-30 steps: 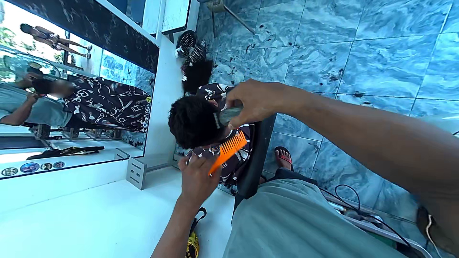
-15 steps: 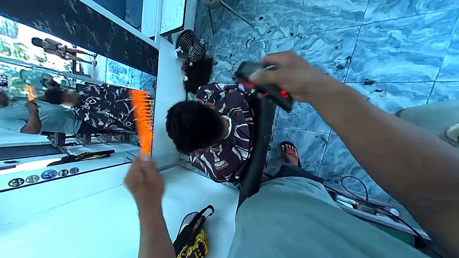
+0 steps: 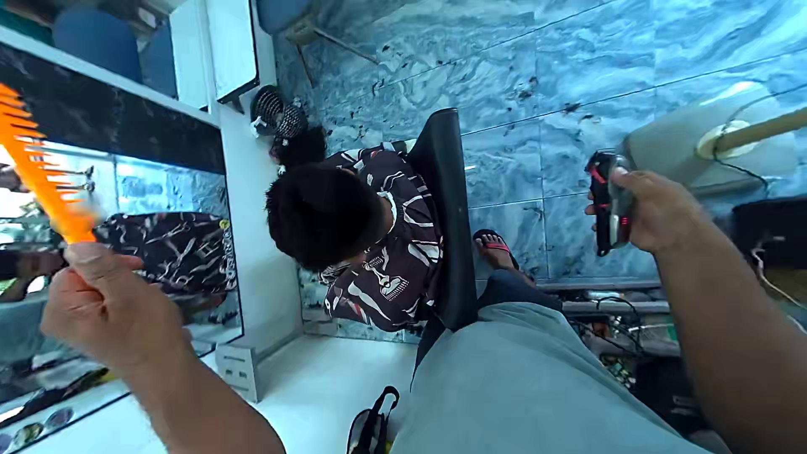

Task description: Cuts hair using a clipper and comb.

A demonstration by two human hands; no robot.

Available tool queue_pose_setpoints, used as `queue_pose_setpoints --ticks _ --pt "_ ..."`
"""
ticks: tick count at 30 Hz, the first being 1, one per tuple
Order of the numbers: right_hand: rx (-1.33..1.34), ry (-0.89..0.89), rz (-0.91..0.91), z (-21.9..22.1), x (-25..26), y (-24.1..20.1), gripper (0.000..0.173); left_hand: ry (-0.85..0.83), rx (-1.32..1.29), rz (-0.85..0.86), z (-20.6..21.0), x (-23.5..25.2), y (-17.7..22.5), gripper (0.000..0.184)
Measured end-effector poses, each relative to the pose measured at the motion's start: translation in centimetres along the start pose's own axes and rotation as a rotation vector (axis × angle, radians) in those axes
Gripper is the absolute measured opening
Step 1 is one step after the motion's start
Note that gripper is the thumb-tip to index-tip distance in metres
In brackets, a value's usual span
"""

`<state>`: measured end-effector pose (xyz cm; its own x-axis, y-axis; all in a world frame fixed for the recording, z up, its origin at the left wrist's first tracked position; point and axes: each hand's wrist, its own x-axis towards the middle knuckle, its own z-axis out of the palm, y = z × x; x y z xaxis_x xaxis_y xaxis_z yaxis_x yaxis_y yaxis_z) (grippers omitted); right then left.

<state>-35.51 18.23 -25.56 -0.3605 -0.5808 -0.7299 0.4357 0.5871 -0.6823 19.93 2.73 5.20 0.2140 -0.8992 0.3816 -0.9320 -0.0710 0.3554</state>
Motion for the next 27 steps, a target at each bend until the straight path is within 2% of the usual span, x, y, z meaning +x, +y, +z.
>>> queue_pose_setpoints --ticks 2,4,6,8,11,13,18,20,22,24,26,27 --pt "-0.044 0.05 -0.066 1.6 -3.5 1.6 0.047 -0.209 -0.059 0.042 1.2 -1.2 0.7 0.053" --pt "-0.057 0.077 -0.103 4.0 -7.4 2.8 0.044 -0.45 -0.112 0.159 3.2 -2.1 1.4 0.057" --pt "-0.021 0.09 -0.152 6.7 -10.8 3.7 0.039 -0.605 -0.162 0.214 5.6 -1.9 2.1 0.07" --pt "0.006 0.083 -0.188 8.7 -12.9 4.2 0.038 -0.623 -0.155 0.264 7.3 -1.7 2.8 0.072" --pt "0.038 0.092 -0.22 10.4 -14.7 4.0 0.042 -0.617 -0.093 0.326 8.5 -1.5 3.4 0.058" --pt "0.071 0.072 -0.256 10.8 -15.6 3.7 0.043 -0.631 -0.092 0.336 8.9 -1.0 3.5 0.057" --pt "0.055 0.041 -0.294 10.6 -15.9 3.6 0.043 -0.648 -0.099 0.357 9.6 0.4 3.4 0.058" --pt "0.025 0.066 -0.288 10.9 -15.3 3.8 0.042 -0.598 -0.08 0.359 8.4 -0.2 3.0 0.068" --pt "-0.009 0.074 -0.271 11.1 -14.3 3.7 0.042 -0.529 0.01 0.373 5.7 -2.6 2.7 0.075" --pt "-0.013 0.047 -0.262 11.5 -13.1 3.4 0.042 -0.589 0.12 0.375 4.2 -7.4 3.0 0.068" --pt "0.003 -0.031 -0.284 12.2 -11.5 2.8 0.041 -0.735 0.197 0.437 5.3 -12.4 2.9 0.064" --pt "0.007 -0.087 -0.31 12.8 -10.8 2.3 0.039 -0.73 0.196 0.507 6.8 -14.2 2.3 0.061"
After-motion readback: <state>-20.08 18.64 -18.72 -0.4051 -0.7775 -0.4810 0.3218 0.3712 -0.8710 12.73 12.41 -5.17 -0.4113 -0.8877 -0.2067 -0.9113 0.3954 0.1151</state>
